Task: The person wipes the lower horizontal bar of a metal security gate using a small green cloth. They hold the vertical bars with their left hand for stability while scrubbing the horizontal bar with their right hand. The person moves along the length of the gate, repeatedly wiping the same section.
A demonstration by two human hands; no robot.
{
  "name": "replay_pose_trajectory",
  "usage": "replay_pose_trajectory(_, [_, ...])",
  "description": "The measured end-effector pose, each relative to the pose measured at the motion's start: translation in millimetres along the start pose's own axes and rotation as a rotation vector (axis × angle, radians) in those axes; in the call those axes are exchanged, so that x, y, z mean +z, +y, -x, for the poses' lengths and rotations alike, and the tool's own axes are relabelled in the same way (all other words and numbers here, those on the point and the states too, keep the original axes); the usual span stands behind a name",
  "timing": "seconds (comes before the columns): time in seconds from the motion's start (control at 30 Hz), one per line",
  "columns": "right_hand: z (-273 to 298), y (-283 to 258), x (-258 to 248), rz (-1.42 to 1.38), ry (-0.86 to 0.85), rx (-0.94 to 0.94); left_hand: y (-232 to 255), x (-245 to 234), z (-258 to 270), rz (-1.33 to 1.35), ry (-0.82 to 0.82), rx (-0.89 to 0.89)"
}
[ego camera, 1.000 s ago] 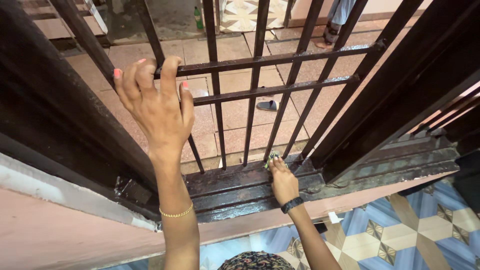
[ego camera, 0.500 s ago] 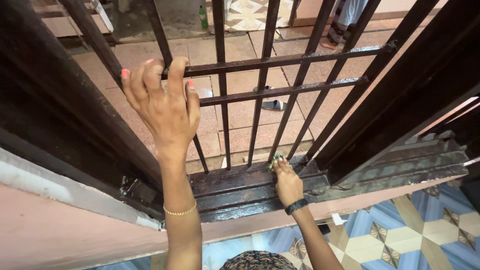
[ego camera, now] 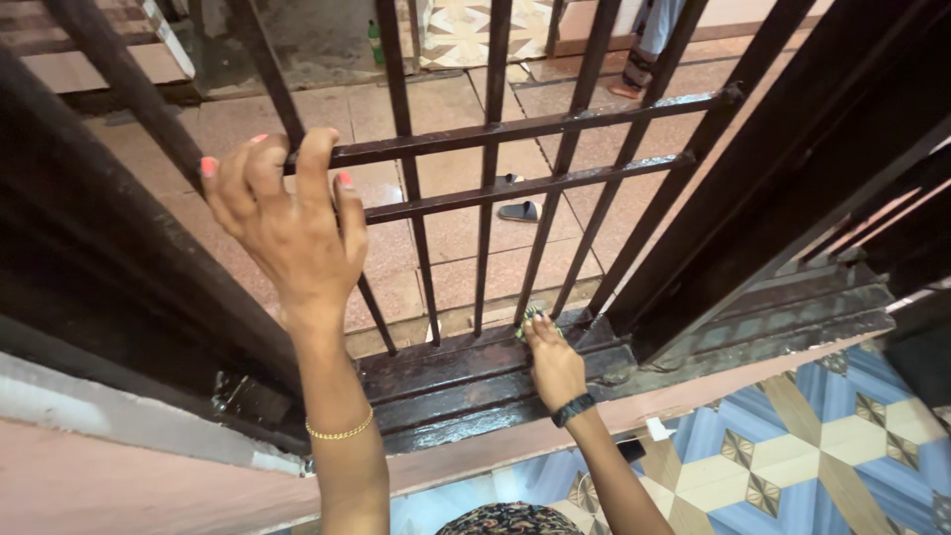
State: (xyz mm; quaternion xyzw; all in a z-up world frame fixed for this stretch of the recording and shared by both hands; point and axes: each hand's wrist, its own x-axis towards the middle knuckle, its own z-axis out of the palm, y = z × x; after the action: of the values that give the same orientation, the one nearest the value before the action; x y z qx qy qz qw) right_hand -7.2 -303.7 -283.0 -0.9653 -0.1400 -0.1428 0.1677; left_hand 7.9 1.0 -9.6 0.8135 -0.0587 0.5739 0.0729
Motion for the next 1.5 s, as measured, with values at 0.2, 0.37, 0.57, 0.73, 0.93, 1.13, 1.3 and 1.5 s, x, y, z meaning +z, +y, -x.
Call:
replay_pose_trajectory(0.2, [-17, 9, 13, 0.027, -0.012, 0.014, -7, 2, 2, -0.027, -0.023, 0.020])
replay_pose_trajectory(0.37, [11, 2, 9, -0.008, 0.098, -0.002, -7, 1, 6, -0.038, -0.029, 0.011])
replay_pose_trajectory(0.57, [-2, 1, 7, -0.040, 0.125, -0.026, -15, 14, 9, -0.091, -0.025, -0.007])
replay_pose_trajectory(0.73, [-10, 1, 7, -0.025, 0.060, 0.015, -20, 15, 14, -0.101, -0.029, 0.016])
replay_pose_trajectory(0.93, [11, -2, -1, -0.039, 0.072, 0.006, -21, 12, 16, -0.108, -0.046, 0.026])
replay_pose_trajectory(1.13, [-12, 9, 9, -0.031, 0.086, -0.029, -22, 14, 16, -0.138, -0.040, 0.035])
replay_pose_trajectory(1.3, [-9, 3, 7, 0.005, 0.086, -0.036, -23, 12, 16, -0.146, -0.034, 0.052])
replay_pose_trajectory(1.5, [8, -5, -5, -0.024, 0.040, -0.043, -24, 16, 16, -0.128, -0.041, 0.031])
